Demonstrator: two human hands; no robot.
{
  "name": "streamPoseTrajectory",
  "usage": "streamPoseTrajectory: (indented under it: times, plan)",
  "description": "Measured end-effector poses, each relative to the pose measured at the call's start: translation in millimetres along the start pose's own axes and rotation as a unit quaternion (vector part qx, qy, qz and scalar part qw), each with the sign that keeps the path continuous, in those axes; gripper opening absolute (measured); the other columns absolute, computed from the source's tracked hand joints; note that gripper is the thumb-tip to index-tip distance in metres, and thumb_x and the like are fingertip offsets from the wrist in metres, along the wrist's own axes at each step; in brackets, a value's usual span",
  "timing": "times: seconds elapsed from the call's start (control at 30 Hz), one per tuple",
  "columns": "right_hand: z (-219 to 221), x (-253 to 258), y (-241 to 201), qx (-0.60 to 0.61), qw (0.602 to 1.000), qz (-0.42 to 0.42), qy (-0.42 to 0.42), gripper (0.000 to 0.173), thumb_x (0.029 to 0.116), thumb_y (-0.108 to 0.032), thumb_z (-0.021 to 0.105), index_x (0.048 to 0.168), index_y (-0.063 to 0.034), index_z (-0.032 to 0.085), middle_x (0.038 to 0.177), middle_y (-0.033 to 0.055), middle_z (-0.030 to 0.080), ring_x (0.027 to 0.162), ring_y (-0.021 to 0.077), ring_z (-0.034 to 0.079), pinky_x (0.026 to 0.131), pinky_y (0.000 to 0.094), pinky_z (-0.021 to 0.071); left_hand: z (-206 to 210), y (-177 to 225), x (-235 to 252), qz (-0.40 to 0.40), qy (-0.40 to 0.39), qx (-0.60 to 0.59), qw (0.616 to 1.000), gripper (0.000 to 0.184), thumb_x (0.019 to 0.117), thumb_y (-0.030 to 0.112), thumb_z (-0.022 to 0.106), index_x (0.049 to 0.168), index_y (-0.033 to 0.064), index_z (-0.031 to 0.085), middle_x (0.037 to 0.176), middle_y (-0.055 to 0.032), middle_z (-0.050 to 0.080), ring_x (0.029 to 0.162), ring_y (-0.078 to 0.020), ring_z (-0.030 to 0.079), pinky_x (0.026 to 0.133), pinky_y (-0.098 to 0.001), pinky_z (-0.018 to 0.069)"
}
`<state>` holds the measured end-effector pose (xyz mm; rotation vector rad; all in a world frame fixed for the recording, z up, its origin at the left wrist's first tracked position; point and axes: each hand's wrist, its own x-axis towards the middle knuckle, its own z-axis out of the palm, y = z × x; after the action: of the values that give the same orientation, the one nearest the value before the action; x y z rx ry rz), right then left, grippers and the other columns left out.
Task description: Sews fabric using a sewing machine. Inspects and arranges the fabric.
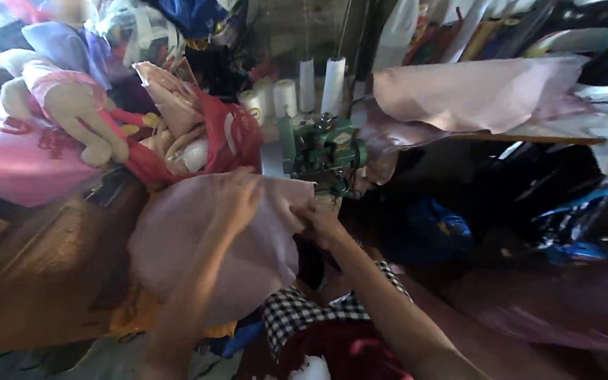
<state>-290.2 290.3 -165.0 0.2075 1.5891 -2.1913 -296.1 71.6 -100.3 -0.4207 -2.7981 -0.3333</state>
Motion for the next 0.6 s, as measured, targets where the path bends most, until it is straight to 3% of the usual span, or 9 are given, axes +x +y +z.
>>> streamPoseTrajectory:
  times: [0.1, 0.2, 0.33, 0.43, 0.53, 0.6]
  plan:
    - [-4.6, -1.4, -3.1, -0.021, 1.000, 0.010, -0.002, 0.030, 0.1019, -0.015, 0.063, 0.124, 0.0033, 0.058, 0.096, 0.0119, 0.069, 0.079, 0.0161, 0.069, 0.071, 0.0319, 0.0600, 45.2, 46.5, -6.6, 0.069, -0.007, -0.071, 0.995, 0.036, 0.1057, 0.021, 0.053, 0.138, 0.0101, 0.065, 0.152, -0.0111, 0.054, 0.147, -0.0319, 0.043, 0.121, -0.0587, 0.0289]
    - [-4.5, -3.7, -13.2, -0.049, 0.998, 0.011, -0.028, 0.024, 0.1030, -0.012, 0.060, 0.123, 0.0022, 0.057, 0.095, 0.0089, 0.067, 0.078, 0.0130, 0.067, 0.069, 0.0286, 0.0588, 61.0, 48.4, -7.2, 0.061, 0.001, -0.072, 0.996, 0.041, 0.1075, 0.022, 0.048, 0.145, 0.0107, 0.058, 0.155, -0.0101, 0.051, 0.146, -0.0319, 0.044, 0.115, -0.0602, 0.0332]
    - [-3.7, -3.9, -9.0, -0.050, 0.998, -0.023, -0.039, 0.020, 0.1007, -0.014, 0.065, 0.112, 0.0024, 0.063, 0.089, 0.0075, 0.070, 0.077, 0.0123, 0.068, 0.073, 0.0293, 0.0592, 54.5, 49.7, -12.4, 0.020, 0.010, -0.042, 0.999, 0.040, 0.1081, 0.027, 0.047, 0.143, 0.0121, 0.060, 0.150, -0.0110, 0.056, 0.141, -0.0334, 0.050, 0.109, -0.0629, 0.0371]
    - [-1.3, -7.6, 2.8, -0.045, 0.996, -0.042, -0.063, 0.022, 0.1001, -0.011, 0.065, 0.117, 0.0033, 0.062, 0.096, 0.0079, 0.070, 0.085, 0.0123, 0.069, 0.080, 0.0304, 0.0594, 44.0, 55.1, -11.1, -0.022, -0.025, -0.021, 0.999, 0.041, 0.1081, 0.029, 0.049, 0.145, 0.0166, 0.059, 0.150, -0.0114, 0.055, 0.142, -0.0345, 0.048, 0.110, -0.0644, 0.0354]
    - [2.4, -10.7, 19.4, -0.018, 0.994, -0.057, -0.091, 0.023, 0.1038, -0.011, 0.058, 0.120, 0.0050, 0.059, 0.099, 0.0080, 0.070, 0.088, 0.0124, 0.069, 0.082, 0.0311, 0.0601, 39.7, 60.0, -6.8, -0.042, -0.057, -0.008, 0.997, 0.042, 0.1090, 0.031, 0.047, 0.150, 0.0233, 0.055, 0.153, -0.0122, 0.051, 0.144, -0.0372, 0.044, 0.110, -0.0644, 0.0349]
    - [3.4, -13.2, 27.0, 0.007, 0.992, -0.066, -0.106, 0.021, 0.1068, -0.014, 0.051, 0.116, 0.0022, 0.060, 0.096, 0.0040, 0.069, 0.087, 0.0087, 0.068, 0.083, 0.0283, 0.0584, 39.9, 63.2, -3.9, -0.046, -0.063, 0.001, 0.997, 0.042, 0.1092, 0.031, 0.047, 0.150, 0.0232, 0.055, 0.153, -0.0135, 0.051, 0.142, -0.0387, 0.045, 0.108, -0.0646, 0.0359]
